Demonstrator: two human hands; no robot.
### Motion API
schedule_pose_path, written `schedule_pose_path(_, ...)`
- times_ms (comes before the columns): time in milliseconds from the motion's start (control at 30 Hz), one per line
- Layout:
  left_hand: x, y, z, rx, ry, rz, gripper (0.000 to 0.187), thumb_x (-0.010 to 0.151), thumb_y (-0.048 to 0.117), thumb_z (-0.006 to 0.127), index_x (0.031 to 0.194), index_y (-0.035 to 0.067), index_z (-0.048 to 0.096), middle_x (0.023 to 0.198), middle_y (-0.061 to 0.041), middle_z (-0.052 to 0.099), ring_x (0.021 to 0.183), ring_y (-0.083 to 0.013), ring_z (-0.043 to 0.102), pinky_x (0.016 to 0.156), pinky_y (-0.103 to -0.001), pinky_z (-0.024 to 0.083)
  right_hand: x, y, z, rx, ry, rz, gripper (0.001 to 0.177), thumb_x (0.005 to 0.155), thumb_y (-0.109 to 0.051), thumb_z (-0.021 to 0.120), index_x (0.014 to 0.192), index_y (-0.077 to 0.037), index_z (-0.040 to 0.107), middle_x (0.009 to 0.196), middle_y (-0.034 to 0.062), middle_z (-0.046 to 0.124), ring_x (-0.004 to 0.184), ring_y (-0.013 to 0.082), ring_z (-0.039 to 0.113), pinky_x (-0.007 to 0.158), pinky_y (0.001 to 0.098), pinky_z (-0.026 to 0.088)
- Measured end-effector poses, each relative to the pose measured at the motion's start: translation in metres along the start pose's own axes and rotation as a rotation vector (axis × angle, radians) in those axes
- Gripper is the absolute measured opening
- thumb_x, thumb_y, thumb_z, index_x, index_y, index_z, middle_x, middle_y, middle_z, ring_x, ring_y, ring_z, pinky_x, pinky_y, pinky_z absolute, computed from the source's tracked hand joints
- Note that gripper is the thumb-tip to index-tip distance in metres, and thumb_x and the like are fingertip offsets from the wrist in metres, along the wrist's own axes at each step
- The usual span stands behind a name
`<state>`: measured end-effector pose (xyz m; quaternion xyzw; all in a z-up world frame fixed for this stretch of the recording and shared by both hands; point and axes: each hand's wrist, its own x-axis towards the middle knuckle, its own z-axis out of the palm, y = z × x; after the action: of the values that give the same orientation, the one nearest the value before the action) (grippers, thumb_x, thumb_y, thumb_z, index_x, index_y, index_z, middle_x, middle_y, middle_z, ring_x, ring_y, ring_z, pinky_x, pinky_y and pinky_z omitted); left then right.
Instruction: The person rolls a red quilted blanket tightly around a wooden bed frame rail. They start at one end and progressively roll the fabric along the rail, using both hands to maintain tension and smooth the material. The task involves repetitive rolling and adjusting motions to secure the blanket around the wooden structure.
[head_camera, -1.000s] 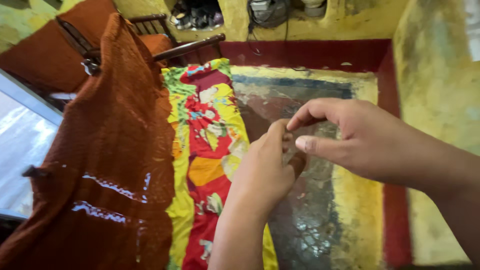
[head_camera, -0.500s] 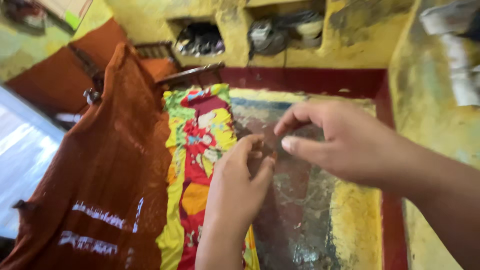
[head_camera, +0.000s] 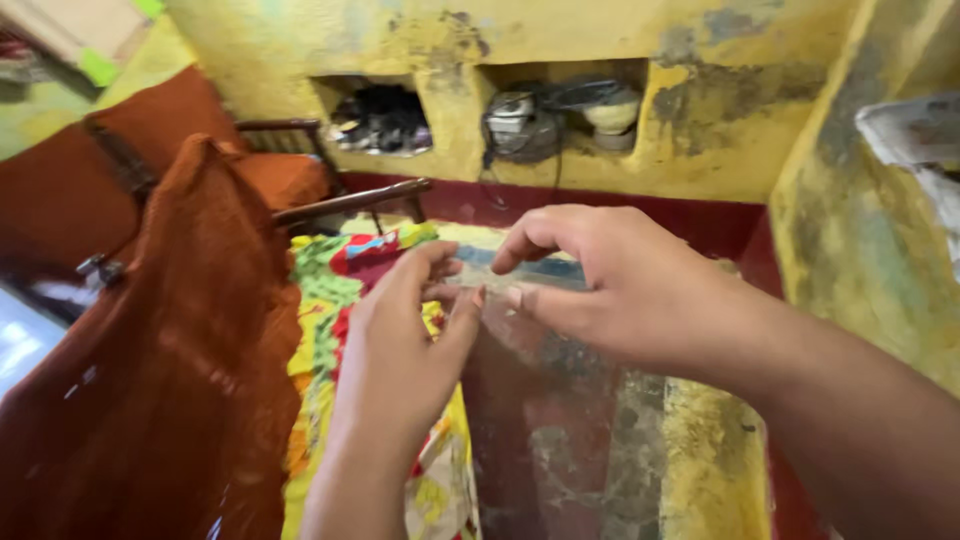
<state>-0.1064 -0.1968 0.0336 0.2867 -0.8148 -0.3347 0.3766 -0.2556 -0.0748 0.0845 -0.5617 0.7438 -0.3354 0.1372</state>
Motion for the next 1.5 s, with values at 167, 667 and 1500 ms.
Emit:
schedule_pose_path(167, 0.116, -0.014, 0.013, 0.006, -0.002, 0.147, 0.075, 0.080, 0.018, 0.074, 0.146, 0.006, 0.042, 0.132, -0.015, 0.062, 0.112, -0.0247, 0.066, 0.091, -0.038, 0.051, 0.094, 0.029, -0.022, 0.011, 0.184, -0.177, 0.029, 0.088, -0.026, 0.072, 0.112, -0.010, 0.072, 0.102, 0.0080, 0.077, 0.091, 0.0161, 0.070, 0.076, 0.0342, 0.054)
schedule_pose_path(667, 0.368, -0.088, 0.148, 0.087, 0.045, 0.247, 0.079, 0.083, 0.019, 0.076, 0.148, -0.003, 0.037, 0.142, -0.022, 0.054, 0.128, -0.0333, 0.057, 0.104, -0.043, 0.046, 0.333, 0.179, -0.118, 0.040, 0.111, 0.324, 0.034, 0.088, -0.034, 0.074, 0.118, -0.018, 0.072, 0.092, 0.0043, 0.076, 0.071, 0.0169, 0.061, 0.065, 0.0365, 0.052)
schedule_pose_path(1500, 0.677, -0.377, 0.125, 0.091, 0.074, -0.024, 0.055, 0.083, 0.020, 0.076, 0.131, 0.003, 0.057, 0.120, -0.018, 0.063, 0.103, -0.0316, 0.066, 0.090, -0.039, 0.053, 0.763, 0.271, 0.047, 0.297, -0.118, 0.081, 0.035, 0.093, -0.033, 0.069, 0.115, -0.007, 0.076, 0.099, 0.0037, 0.078, 0.087, 0.0099, 0.076, 0.075, 0.0304, 0.061)
